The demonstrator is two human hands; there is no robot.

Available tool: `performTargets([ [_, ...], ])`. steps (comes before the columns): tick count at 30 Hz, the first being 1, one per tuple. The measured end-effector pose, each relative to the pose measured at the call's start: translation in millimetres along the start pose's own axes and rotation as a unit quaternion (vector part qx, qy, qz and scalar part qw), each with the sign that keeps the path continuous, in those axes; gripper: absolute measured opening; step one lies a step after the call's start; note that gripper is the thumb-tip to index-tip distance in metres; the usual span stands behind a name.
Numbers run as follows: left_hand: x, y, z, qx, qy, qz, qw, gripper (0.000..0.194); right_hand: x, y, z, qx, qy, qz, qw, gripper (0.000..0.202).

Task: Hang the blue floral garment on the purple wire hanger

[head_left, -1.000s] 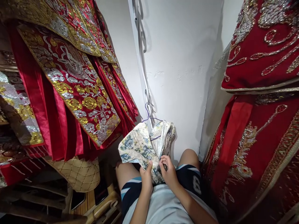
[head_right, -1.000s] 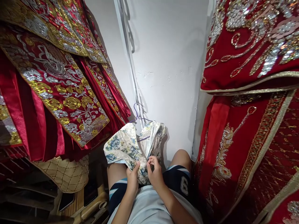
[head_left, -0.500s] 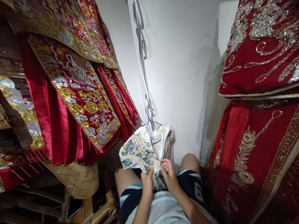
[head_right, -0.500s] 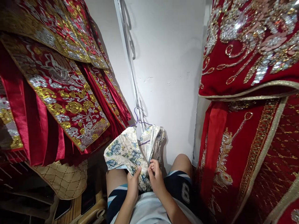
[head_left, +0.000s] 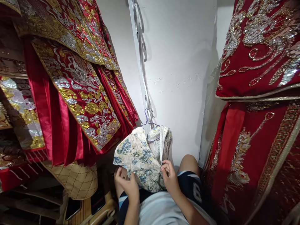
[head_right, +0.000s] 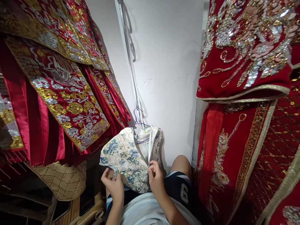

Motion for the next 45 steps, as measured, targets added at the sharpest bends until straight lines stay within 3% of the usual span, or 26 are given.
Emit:
performTargets([
  [2,1.6,-11,-18,-0.109,0.019,0.018,0.994,0.058,-3,0,5,-0.01,0.026,0.018,0.999,0.019],
  [4,-11.6,-30,-28,-0.15,0.026,0.129,0.98,0.045,-7,0,9,-0.038,0.075,0.038,0.996,0.019],
  [7,-41.2,-59,-24,-0.075,0.031,0.352,0.933,0.03,-14,-2,15,-0.107,0.165,0.094,0.976,0.018],
  [9,-52.6,-68,-17,-0.01,0.04,0.421,0.906,0.018,-16,-3,19,-0.135,0.194,0.13,0.963,0.016],
  [11,-56.7,-68,-11,0.017,0.035,0.436,0.899,0.01,-15,1,24,-0.138,0.203,0.144,0.959,0.013],
  [13,-58.1,-63,-7,0.018,0.025,0.451,0.892,0.02,-11,13,30,-0.151,0.217,0.142,0.954,0.011],
  [16,-60.4,-54,1,0.023,0.035,0.468,0.883,0.025,-4,49,47,-0.18,0.255,0.123,0.942,0.018],
  [21,-73.9,-36,20,0.032,0.056,0.47,0.88,0.023,-1,134,109,-0.107,0.264,0.099,0.953,0.026],
  [23,-78.4,-29,30,0.033,0.061,0.459,0.886,0.022,-7,156,131,-0.08,0.27,0.094,0.955,0.026],
  [26,-80.7,-25,45,0.033,0.06,0.451,0.89,0.023,-17,161,144,-0.059,0.274,0.087,0.956,0.023],
  [29,-82.3,-19,45,0.031,0.051,0.446,0.893,0.02,-21,146,135,-0.04,0.279,0.073,0.957,0.017],
  [32,-89.0,-4,9,0.035,-0.017,0.409,0.912,0.022,-16,134,124,-0.033,0.26,0.058,0.963,0.014],
  [36,-113.0,33,-80,-0.063,-0.112,0.353,0.927,0.029,-1,136,131,-0.012,0.211,0.064,0.975,0.017],
  [38,-131.7,49,-112,-0.114,-0.086,0.38,0.914,0.036,5,141,139,0.013,0.196,0.074,0.978,0.015],
  [41,-152.5,60,-139,-0.185,-0.016,0.426,0.886,0.02,7,145,145,0.05,0.182,0.07,0.98,0.012],
  [45,-151.2,59,-153,-0.258,0.002,0.371,0.892,0.019,-1,136,139,0.084,0.149,0.026,0.985,0.014],
])
Point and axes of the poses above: each hand's wrist, its own y-axis towards the middle knuckle, its own x-axis out of the back of the hand, z = x × y, the point moved 4 cm from there along y, towards the middle knuckle, and after that the axes turned 12 degrees about -y, right-handed, at the moved point
